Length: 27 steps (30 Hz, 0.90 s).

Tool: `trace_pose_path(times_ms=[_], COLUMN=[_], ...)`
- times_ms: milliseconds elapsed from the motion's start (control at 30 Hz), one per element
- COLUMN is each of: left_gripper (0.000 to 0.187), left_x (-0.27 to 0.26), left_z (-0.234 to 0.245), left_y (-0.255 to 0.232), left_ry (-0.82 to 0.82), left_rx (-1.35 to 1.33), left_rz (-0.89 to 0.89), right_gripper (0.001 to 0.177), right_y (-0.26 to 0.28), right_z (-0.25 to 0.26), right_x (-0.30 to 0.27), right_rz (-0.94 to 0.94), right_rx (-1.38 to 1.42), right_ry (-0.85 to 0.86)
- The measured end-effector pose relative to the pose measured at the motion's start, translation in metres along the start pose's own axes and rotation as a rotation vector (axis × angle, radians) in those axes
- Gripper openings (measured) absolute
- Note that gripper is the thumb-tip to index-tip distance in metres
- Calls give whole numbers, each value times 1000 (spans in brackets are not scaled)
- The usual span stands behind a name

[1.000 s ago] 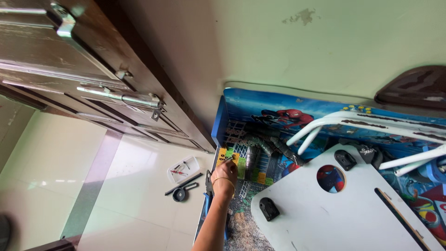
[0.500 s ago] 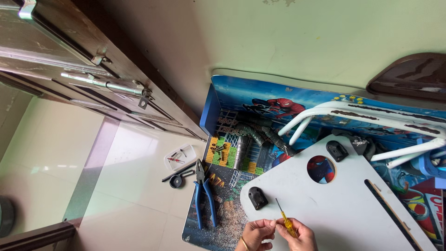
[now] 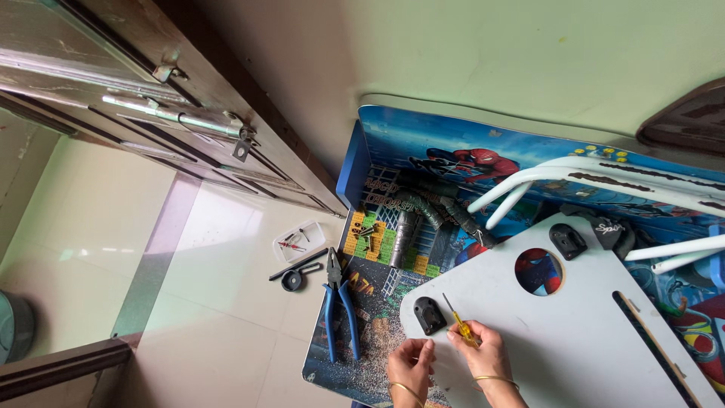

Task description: The person uses a yellow screwdriver to tighten screws on a black caster wheel attached to a white board. They repeatedly turn the screwdriver and reposition the wheel while seated on the floor.

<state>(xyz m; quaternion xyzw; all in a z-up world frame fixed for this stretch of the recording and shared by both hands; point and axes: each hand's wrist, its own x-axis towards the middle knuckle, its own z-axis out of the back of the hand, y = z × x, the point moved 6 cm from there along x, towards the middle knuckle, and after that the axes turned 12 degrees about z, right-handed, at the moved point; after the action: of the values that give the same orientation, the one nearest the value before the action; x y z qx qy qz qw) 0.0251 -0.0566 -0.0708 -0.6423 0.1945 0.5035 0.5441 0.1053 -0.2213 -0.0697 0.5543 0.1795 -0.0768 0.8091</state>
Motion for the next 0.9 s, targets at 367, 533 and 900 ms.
trace_pose_path(times_ms=[367, 533, 900], left_gripper=[88, 90, 91], left_x=[-42, -44, -40], left_z=[31, 33, 33], left_y=[-65, -72, -69], left_ry=[-44, -72, -42], left_rx=[431, 473, 516], left_rz=[-273, -338, -285], right_gripper=[27, 30, 29], right_y=[27, 21, 10], right_z=[-10, -11, -6], right_x=[-2, 10, 29], right_rz=[-99, -228, -204], right_rx=[-257, -391, -466], right_ry=[-111, -46, 68])
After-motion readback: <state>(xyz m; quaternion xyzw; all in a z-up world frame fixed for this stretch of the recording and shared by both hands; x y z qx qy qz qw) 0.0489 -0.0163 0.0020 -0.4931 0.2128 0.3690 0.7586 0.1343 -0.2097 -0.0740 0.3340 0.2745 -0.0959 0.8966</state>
